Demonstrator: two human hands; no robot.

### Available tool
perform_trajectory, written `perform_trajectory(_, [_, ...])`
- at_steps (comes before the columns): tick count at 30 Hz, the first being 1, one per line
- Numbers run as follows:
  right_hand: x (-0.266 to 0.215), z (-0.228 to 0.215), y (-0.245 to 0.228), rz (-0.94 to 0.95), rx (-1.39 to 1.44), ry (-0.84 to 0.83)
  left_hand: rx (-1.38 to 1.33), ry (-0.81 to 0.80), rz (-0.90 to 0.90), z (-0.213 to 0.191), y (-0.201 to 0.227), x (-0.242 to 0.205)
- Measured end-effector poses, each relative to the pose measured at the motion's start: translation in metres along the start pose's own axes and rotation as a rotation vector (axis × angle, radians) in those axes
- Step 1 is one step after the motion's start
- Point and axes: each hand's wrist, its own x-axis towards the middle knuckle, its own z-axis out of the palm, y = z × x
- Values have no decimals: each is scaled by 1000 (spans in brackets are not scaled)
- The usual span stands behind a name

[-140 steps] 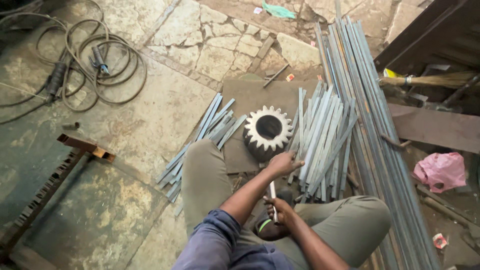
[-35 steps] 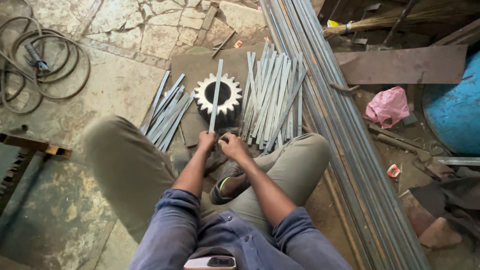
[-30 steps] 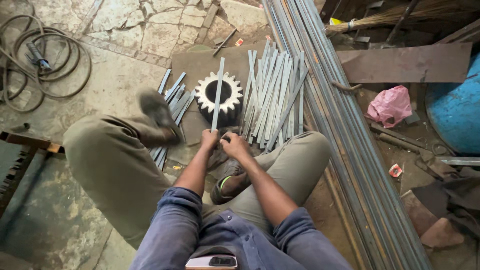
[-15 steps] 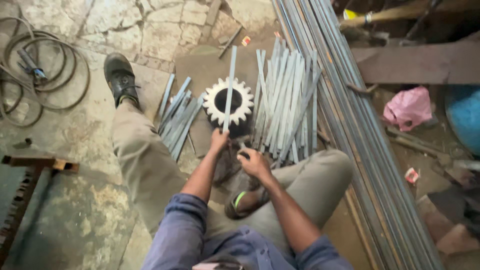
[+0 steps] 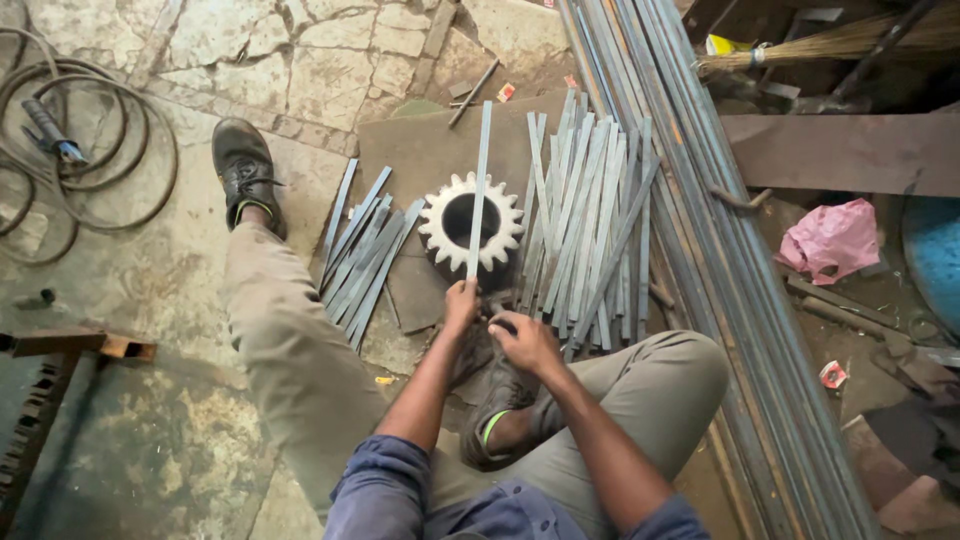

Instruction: The person sits on the floor and repeatedly strikes a metal rod with a hammer. The rod is held against a large metal gear used as an anvil. The person adjusts the rod's position between strikes.

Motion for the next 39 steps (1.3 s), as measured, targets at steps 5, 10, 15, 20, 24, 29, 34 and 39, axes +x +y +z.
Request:
perform_trajectory(5, [-18, 3, 7, -42, -2, 23, -399, -210, -233, 5, 48, -4])
perform_trajectory(10, [-30, 7, 14, -93, 71, 19, -538, -350, -240, 15, 117, 5])
perform_trajectory(15, [-34, 11, 22, -147, 127, 43, -560, -443, -238, 29, 163, 2])
perform_trajectory(20, [-34, 16, 27, -88, 115, 14, -700, -535, -244, 50, 171, 20])
perform_trajectory(24, [-36, 17, 33, -209, 131, 52, -886, -505, -293, 66, 179, 37])
perform_trajectory(29, [-43, 34, 41, -48, 400, -64, -1128, -663, -105, 68, 184, 46])
perform_trajectory(34, [-24, 52, 48, 543, 879, -215, -1209, -725, -23, 69, 188, 42])
perform_trajectory(39, [0, 66, 70, 686, 1009, -281, -1279, -783, 39, 65, 191, 33])
